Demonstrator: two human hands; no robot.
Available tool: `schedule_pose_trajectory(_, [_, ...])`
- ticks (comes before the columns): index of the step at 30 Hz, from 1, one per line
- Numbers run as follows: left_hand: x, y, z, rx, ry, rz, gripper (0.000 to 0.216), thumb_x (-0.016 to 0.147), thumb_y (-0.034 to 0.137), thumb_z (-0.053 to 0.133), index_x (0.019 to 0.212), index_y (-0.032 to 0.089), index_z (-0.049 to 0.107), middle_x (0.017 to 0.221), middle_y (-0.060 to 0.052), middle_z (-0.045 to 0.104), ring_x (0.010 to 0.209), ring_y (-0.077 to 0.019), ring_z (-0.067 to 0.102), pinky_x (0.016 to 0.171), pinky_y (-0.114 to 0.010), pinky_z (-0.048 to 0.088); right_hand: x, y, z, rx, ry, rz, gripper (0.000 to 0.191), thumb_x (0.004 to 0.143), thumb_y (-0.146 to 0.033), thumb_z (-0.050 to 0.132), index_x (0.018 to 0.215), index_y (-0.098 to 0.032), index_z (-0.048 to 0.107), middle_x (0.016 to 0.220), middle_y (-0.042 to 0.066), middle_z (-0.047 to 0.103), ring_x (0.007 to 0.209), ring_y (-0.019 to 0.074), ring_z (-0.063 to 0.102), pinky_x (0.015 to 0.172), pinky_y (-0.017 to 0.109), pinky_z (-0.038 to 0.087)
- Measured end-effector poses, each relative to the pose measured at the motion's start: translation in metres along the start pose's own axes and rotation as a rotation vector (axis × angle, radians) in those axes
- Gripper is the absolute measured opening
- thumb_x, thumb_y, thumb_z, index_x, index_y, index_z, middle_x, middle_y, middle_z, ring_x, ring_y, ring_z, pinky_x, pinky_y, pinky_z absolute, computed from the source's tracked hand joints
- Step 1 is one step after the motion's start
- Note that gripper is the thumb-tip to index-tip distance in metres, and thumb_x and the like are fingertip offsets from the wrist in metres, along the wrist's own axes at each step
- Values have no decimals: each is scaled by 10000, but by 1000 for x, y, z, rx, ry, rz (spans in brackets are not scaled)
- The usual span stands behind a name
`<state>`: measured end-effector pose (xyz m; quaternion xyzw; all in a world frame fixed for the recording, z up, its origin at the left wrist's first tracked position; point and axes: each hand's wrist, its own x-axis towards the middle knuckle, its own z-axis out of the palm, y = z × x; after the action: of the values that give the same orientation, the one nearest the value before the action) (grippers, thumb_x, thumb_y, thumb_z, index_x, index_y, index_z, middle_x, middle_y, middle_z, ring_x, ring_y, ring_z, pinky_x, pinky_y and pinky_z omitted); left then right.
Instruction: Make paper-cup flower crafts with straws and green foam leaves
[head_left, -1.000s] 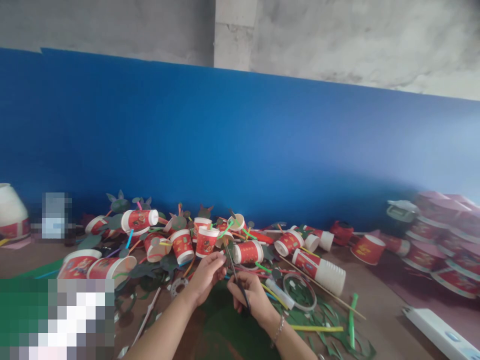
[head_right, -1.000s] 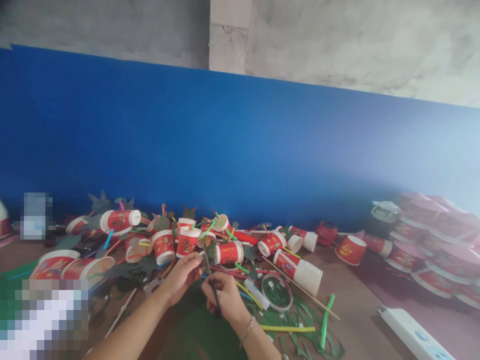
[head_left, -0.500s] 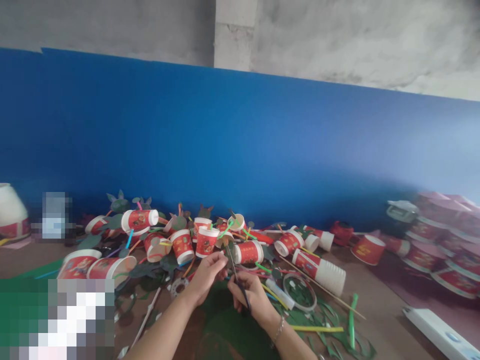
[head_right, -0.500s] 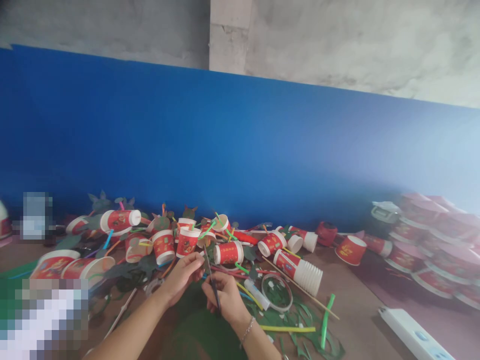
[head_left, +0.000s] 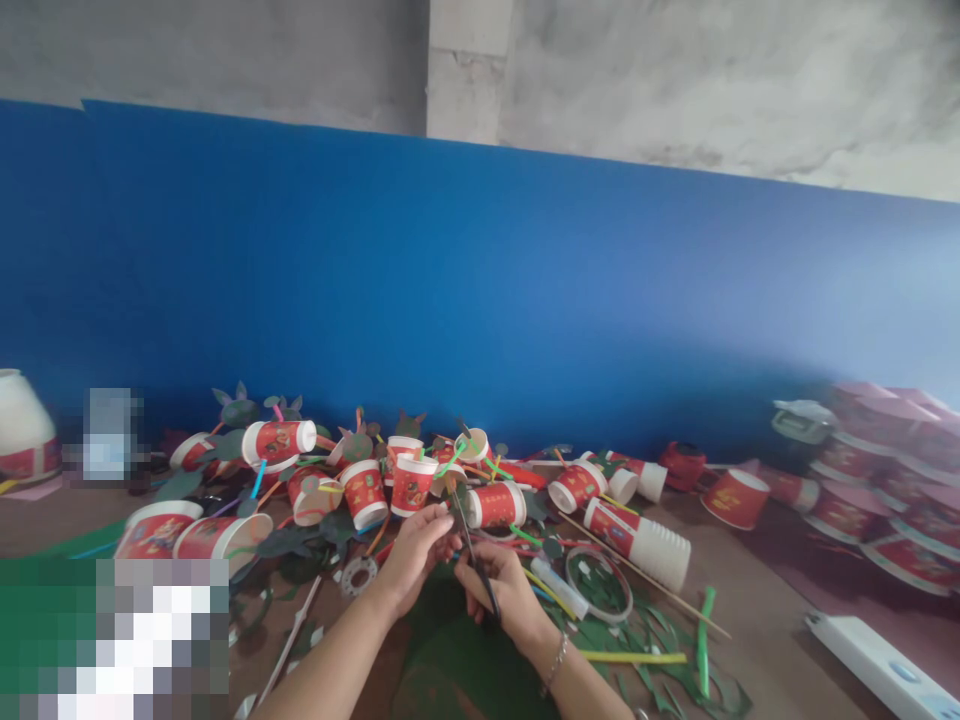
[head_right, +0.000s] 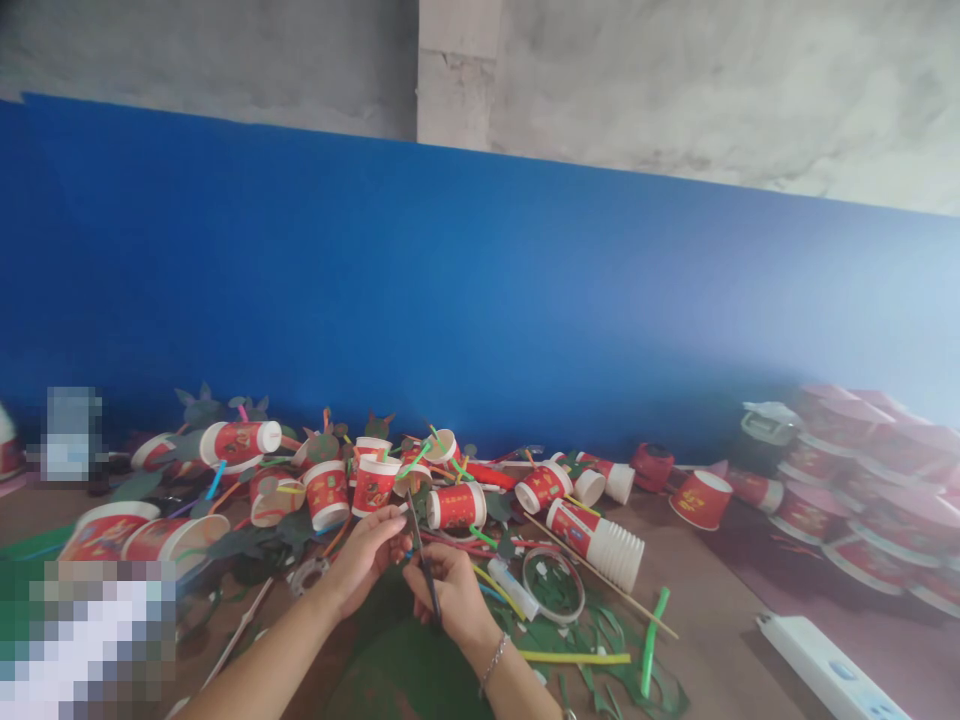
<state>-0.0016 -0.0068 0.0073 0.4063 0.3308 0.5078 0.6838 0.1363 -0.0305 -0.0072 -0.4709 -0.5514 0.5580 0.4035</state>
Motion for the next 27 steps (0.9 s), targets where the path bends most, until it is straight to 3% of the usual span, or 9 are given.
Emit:
schedule_pose_trajectory(23, [1, 3, -1, 116, -9, -2, 273, 680, 345, 688, 615, 161, 497, 503, 50, 541, 465, -55, 432, 508, -187, 299, 0, 2, -2, -52, -22, -14, 383, 649, -515, 649, 689, -147, 552, 394, -54, 491, 327, 77, 425, 343, 191, 341])
schedule_pose_trajectory(27, [0, 2, 1, 113, -10, -16, 269, 691, 368, 678, 665, 166, 503, 548, 23, 601, 486, -73, 480, 512, -196, 313, 0, 2, -2, -58, -17, -26, 401, 651, -528, 648, 707, -138, 570, 397, -55, 486, 330, 77, 425, 345, 193, 346])
